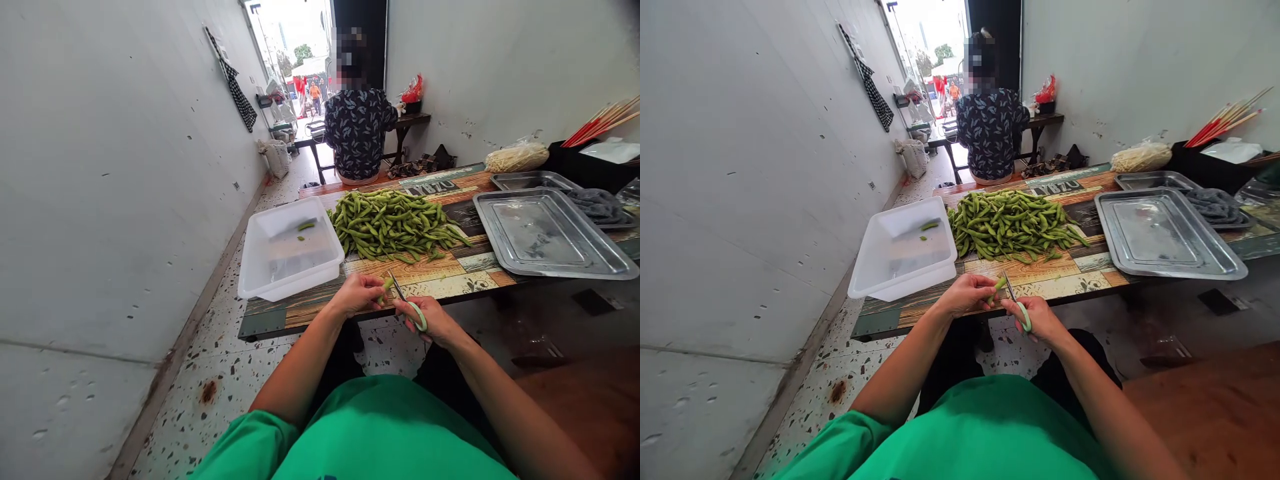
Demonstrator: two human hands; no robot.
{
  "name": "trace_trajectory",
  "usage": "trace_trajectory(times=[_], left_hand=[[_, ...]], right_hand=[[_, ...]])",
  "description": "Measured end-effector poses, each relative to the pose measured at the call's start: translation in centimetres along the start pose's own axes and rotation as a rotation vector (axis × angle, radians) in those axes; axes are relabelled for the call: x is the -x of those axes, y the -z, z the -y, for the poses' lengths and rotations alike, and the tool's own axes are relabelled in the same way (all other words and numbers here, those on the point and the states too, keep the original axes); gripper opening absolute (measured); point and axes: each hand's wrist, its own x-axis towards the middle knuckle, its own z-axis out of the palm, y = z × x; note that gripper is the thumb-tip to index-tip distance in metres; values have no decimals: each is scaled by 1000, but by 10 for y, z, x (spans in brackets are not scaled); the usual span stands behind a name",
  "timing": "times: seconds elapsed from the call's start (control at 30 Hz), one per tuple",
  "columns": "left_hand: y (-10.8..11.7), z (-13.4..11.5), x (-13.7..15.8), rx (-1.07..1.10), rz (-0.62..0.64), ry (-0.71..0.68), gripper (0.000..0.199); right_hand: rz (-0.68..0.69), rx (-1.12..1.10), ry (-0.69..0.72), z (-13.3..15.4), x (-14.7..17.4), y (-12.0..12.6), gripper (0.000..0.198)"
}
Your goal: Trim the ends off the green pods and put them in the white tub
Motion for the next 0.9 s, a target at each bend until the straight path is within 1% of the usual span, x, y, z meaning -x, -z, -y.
trace_trajectory(times=[0.17, 0.27, 0.3, 0.37, 0.43, 0.5, 0.57, 0.67, 0.77, 0.9], left_hand=[[0, 1, -3, -55, 48, -17, 12], [-1, 1, -3, -87, 26, -8, 9], [-2, 1, -3, -60, 10, -4, 9], [-4, 1, -3, 81, -21, -39, 13], [-8, 2, -3, 276, -43, -124, 20], [-14, 3, -3, 410, -71, -196, 25], [-20, 4, -4, 469, -115, -213, 26], [-28, 4, -5, 532, -179, -176, 26], [-34, 3, -4, 580, -207, -132, 24], [-38, 1, -2, 595, -234, -132, 17]], right_hand=[[-14, 8, 3, -1, 1, -1, 63], [-31, -1, 17, -4, 0, -1, 63], [-31, -11, 23, -4, 0, -1, 62], [-12, -62, 37, -4, 2, -3, 63], [26, -135, 49, -1, 6, -5, 67], [61, -185, 57, 2, 10, -7, 70], [78, -194, 55, 3, 13, -8, 71], [70, -196, 52, 2, 13, -7, 69], [43, -190, 50, -3, 11, -4, 67], [34, -186, 46, -5, 9, -2, 66]])
